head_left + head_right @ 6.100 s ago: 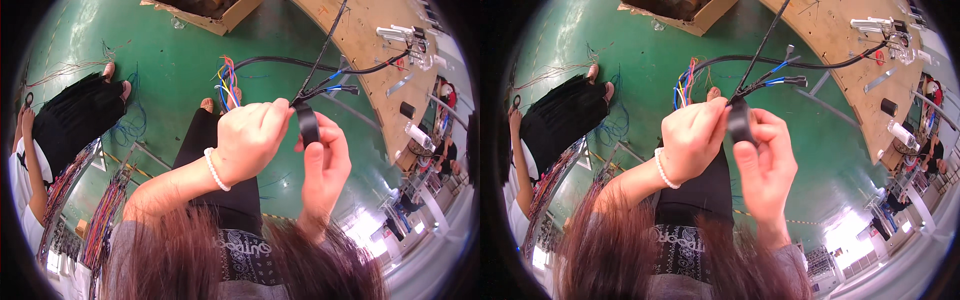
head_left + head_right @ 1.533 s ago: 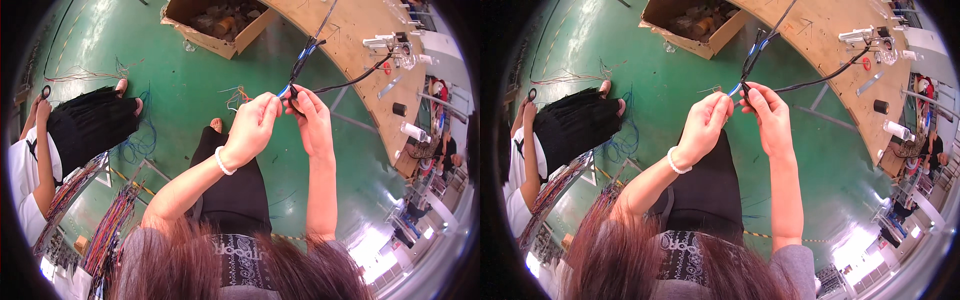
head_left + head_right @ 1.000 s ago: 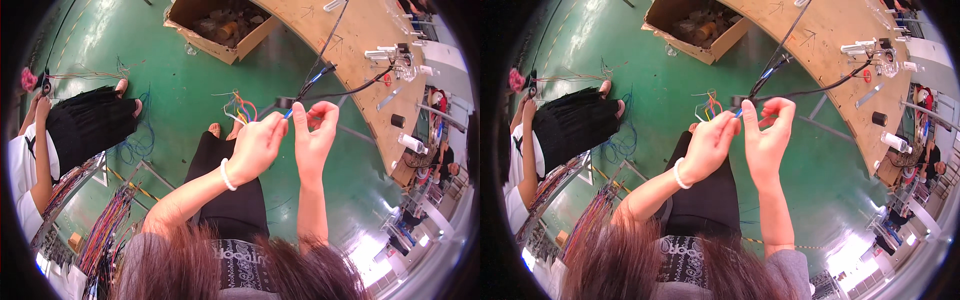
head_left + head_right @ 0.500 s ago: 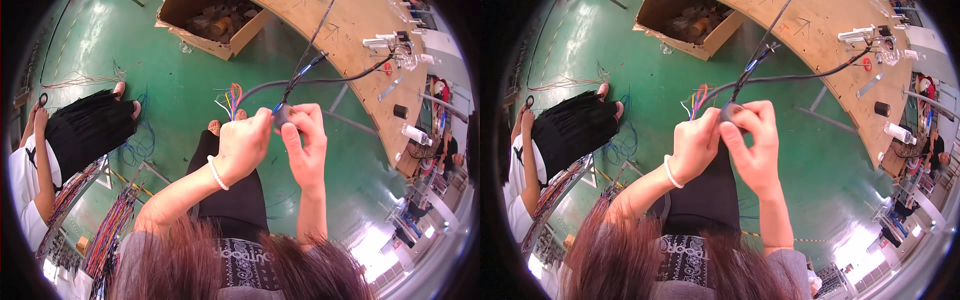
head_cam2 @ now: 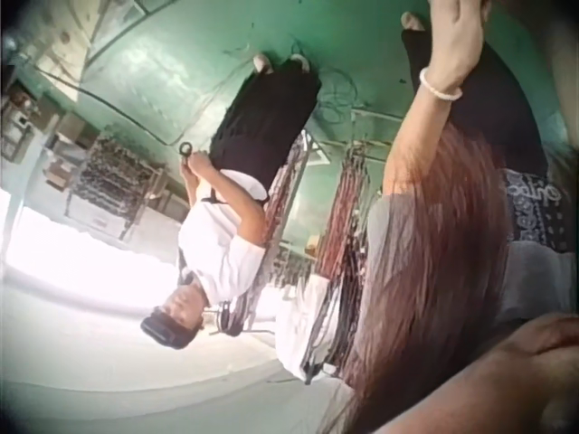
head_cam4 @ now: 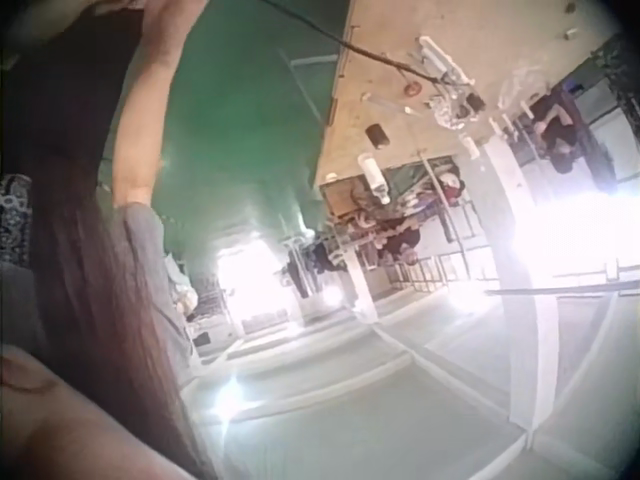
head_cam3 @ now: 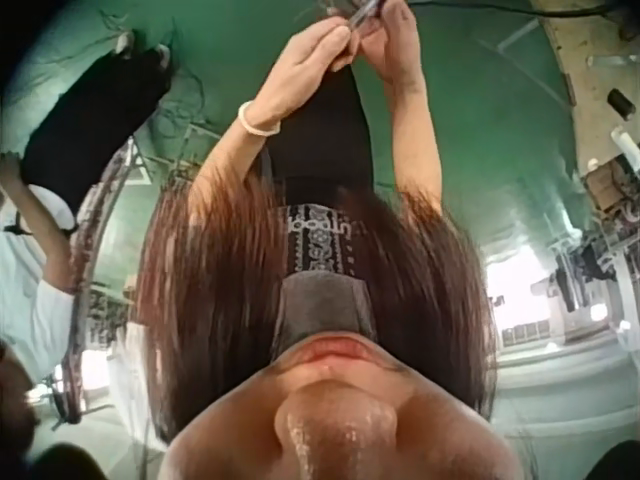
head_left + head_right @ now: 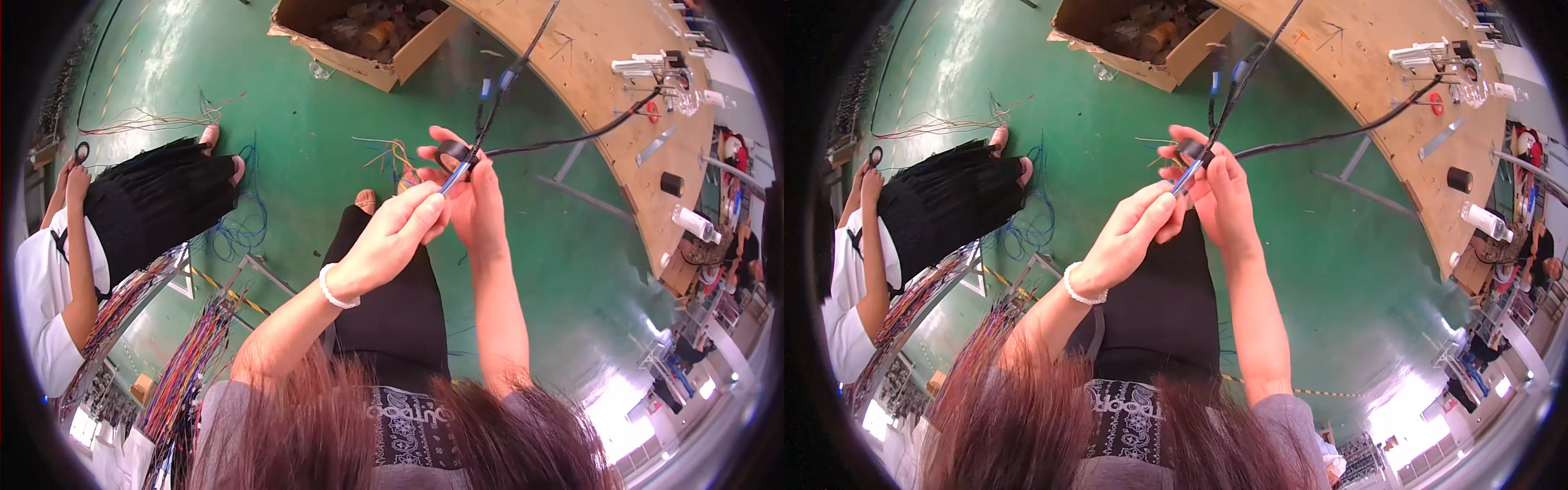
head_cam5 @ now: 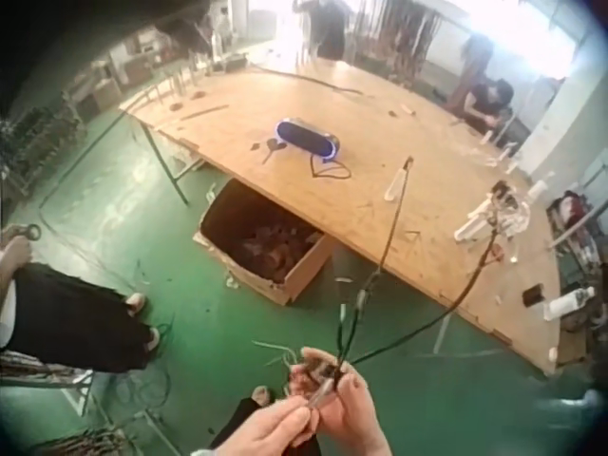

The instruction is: Assembling a wiring harness by taping wires and attaching connectors.

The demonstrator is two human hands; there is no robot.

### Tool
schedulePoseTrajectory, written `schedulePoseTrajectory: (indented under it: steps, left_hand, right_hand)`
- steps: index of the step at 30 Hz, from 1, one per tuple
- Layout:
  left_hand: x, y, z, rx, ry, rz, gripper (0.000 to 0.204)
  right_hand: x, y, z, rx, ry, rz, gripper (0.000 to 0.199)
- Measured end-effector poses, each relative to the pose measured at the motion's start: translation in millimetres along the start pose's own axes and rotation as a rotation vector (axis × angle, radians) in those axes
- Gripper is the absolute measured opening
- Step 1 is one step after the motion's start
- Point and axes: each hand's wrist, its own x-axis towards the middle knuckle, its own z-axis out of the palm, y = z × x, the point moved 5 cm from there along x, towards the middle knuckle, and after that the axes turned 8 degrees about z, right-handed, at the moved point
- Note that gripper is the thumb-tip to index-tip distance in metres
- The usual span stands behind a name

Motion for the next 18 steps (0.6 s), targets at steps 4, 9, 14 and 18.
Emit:
schedulePoseTrajectory:
  steps: [4, 9, 14, 18]
  left_hand:
    - [-11.5, -2.2, -4.1, 0.422, 0.145, 0.088, 0.021]
    - [-13.0, -1.4, 18.3, 0.793, 0.182, 0.275, 0.017]
    - [-20.7, -5.5, 15.8, 0.495, 0.11, 0.124, 0.02]
    - [-17.9, -13.8, 8.3, 0.361, 0.057, 0.102, 0.024]
  right_hand:
    - [-40.8, -19.3, 3.0, -0.51, 0.201, -0.119, 0.035]
    - [-28.6, -62.6, 56.4, -1.093, 0.309, -0.213, 0.021]
    - [-11.1, -30.2, 12.3, -0.649, 0.602, 0.009, 0.028]
    - [-7.7, -2.9, -4.4, -0.243, 0.152, -0.035, 0.034]
